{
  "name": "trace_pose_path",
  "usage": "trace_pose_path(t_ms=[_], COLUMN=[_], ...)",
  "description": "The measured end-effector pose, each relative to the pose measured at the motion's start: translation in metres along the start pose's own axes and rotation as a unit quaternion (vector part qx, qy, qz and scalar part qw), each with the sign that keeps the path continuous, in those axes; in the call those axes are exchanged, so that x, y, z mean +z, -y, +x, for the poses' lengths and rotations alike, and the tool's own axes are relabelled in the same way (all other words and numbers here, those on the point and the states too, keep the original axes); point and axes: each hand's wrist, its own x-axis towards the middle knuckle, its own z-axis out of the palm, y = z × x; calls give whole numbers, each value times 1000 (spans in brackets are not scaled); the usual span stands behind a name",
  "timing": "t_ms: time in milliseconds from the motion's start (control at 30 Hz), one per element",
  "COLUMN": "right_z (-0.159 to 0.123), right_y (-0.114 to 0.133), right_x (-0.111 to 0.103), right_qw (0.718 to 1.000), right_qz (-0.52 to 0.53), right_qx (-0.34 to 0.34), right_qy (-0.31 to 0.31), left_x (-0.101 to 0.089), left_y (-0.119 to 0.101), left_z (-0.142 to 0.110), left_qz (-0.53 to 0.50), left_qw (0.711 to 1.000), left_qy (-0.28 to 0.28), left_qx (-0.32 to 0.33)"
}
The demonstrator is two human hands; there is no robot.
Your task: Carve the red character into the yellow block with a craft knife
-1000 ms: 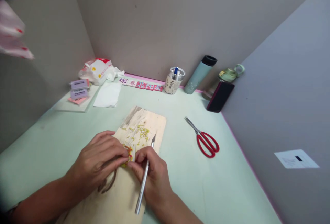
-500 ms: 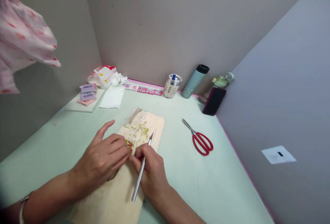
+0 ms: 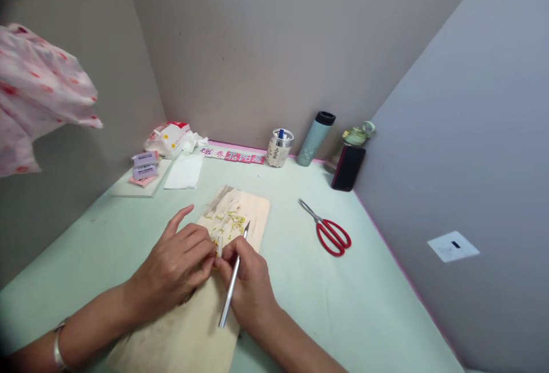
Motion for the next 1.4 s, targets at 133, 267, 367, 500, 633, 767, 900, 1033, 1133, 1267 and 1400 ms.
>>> trace_pose_path(t_ms=[133,267,367,500,633,767,900,1033,1133,1267,1400], right_z=[3,7,9,11,11,9,8,9,11,15,17], right_y=[0,-2,-4,-6,-8,-9,-12,-16,-16,-13,-14], right_x=[-2,-4,-4,-4,-3,-5,-11,-20,-28,-32,-26], right_qw=[999,994,985,976,983,995,997,998,1000,998,987], right_qz=[42,92,145,186,151,54,-56,-9,15,49,110], right_qx=[27,61,93,109,100,86,50,53,18,23,114], right_qy=[-4,-6,3,4,13,23,7,-15,-17,-21,-22], left_x=[6,8,8,9,11,13,16,19,21,26,32], left_y=[2,12,25,36,38,39,43,48,48,43,36], left_z=[0,-4,-10,-17,-19,-22,-26,-30,-31,-34,-39], left_qz=[-20,-44,-66,-100,-119,-136,-153,-165,-167,-152,-142], left_qw=[1000,998,993,987,981,977,975,972,972,975,976], left_qy=[-4,-13,-20,-13,-12,-10,3,27,23,46,88], left_qx=[-13,-53,-92,-126,-150,-161,-163,-164,-161,-152,-137])
